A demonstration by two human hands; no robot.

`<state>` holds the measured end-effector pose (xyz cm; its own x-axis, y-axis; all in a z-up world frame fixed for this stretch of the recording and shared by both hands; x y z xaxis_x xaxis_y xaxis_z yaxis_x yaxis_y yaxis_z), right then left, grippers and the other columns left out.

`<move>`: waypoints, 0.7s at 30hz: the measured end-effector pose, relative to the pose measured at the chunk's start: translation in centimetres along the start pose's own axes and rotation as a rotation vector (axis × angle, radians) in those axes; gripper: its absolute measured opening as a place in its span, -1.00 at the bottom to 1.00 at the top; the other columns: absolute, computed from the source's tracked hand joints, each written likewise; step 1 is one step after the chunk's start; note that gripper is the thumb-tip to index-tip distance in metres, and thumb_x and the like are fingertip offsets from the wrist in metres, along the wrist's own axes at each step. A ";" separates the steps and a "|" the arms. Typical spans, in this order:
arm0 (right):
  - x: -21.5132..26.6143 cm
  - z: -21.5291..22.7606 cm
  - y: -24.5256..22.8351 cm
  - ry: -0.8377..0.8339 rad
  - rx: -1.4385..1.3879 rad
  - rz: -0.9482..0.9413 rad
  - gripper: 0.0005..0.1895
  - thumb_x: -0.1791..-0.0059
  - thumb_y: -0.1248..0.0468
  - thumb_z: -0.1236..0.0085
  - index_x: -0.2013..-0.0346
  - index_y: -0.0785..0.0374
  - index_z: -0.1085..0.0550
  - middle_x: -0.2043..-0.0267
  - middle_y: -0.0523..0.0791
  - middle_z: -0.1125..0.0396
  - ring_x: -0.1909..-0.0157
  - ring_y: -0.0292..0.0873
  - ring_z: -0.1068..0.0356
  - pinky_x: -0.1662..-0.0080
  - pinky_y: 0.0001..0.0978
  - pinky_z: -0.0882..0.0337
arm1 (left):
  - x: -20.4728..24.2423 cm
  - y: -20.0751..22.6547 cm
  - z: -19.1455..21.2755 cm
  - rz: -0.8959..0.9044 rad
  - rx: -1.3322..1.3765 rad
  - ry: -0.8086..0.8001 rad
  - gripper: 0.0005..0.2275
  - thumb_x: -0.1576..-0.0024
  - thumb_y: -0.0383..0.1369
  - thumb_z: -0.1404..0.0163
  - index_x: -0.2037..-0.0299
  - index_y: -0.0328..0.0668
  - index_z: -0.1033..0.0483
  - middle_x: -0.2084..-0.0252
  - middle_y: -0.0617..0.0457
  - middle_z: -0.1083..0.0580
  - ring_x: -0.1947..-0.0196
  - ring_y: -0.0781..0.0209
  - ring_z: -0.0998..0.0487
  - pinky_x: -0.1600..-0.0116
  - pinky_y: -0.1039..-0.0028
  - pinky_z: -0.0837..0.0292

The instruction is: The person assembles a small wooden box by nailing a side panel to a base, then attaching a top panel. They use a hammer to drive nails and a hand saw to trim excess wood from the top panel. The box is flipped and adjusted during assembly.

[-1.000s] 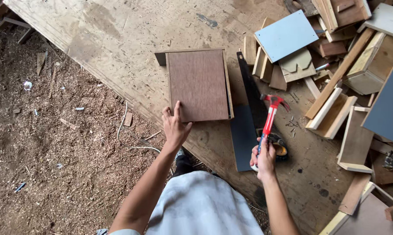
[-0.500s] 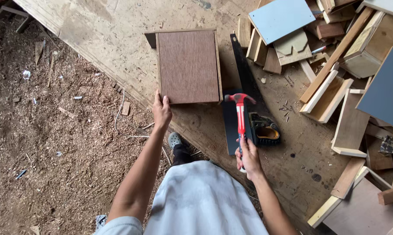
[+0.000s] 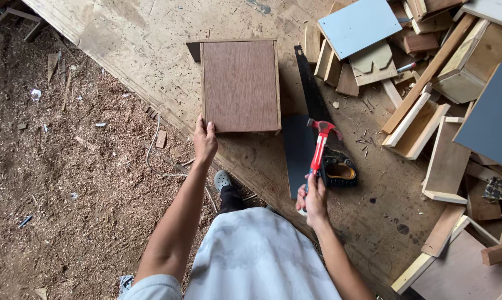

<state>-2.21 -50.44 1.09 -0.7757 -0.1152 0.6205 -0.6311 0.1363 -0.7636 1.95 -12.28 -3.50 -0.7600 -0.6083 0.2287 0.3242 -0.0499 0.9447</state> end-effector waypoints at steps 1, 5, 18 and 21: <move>0.0 -0.1 0.0 0.014 -0.024 0.009 -0.66 -0.16 -0.05 0.23 0.11 0.17 -0.24 0.59 -0.21 -0.12 0.75 -0.40 -0.05 0.70 -0.46 -0.19 | 0.2 0.0 0.0 -0.001 -0.005 0.002 -0.55 -0.34 -0.39 0.22 -0.44 -0.30 -0.10 -0.24 -0.29 -0.42 -0.16 -0.06 -0.51 -0.28 0.23 -0.43; -0.3 -1.9 0.8 -0.095 0.140 -0.114 -0.66 -0.14 -0.05 0.20 0.12 0.17 -0.27 0.59 -0.21 -0.11 0.74 -0.37 -0.06 0.68 -0.44 -0.18 | 0.0 0.5 0.6 0.002 -0.045 0.029 -0.54 -0.33 -0.37 0.20 -0.43 -0.31 -0.13 -0.23 -0.30 -0.43 -0.16 -0.07 -0.52 -0.28 0.21 -0.43; -1.9 -2.3 -2.0 -0.090 0.239 -0.066 -0.66 -0.13 -0.02 0.20 0.08 0.17 -0.33 0.61 -0.22 -0.14 0.76 -0.38 -0.07 0.72 -0.49 -0.18 | -1.4 -1.9 1.5 0.100 0.033 -0.005 -0.51 -0.25 -0.33 0.13 -0.39 -0.35 -0.19 -0.28 -0.35 -0.40 -0.24 -0.12 -0.49 -0.29 0.19 -0.42; -4.2 -2.3 -4.6 -0.058 0.215 -0.042 -0.66 -0.14 -0.02 0.22 0.09 0.17 -0.32 0.62 -0.22 -0.15 0.76 -0.39 -0.07 0.72 -0.49 -0.17 | -3.4 -2.4 2.5 0.107 0.032 -0.034 -0.51 -0.27 -0.29 0.12 -0.39 -0.33 -0.20 -0.34 -0.36 -0.32 -0.28 -0.12 -0.44 -0.28 0.20 -0.43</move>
<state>3.92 -48.27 2.37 -0.7430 -0.1739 0.6463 -0.6431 -0.0820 -0.7614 2.37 -8.10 -5.95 -0.7411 -0.5814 0.3359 0.3867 0.0393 0.9214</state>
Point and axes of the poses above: each hand's wrist, its own x-axis away from the middle knuckle, its own z-axis out of the back of the hand, y = z × x, the point moved 8 cm from there along -x, towards the middle knuckle
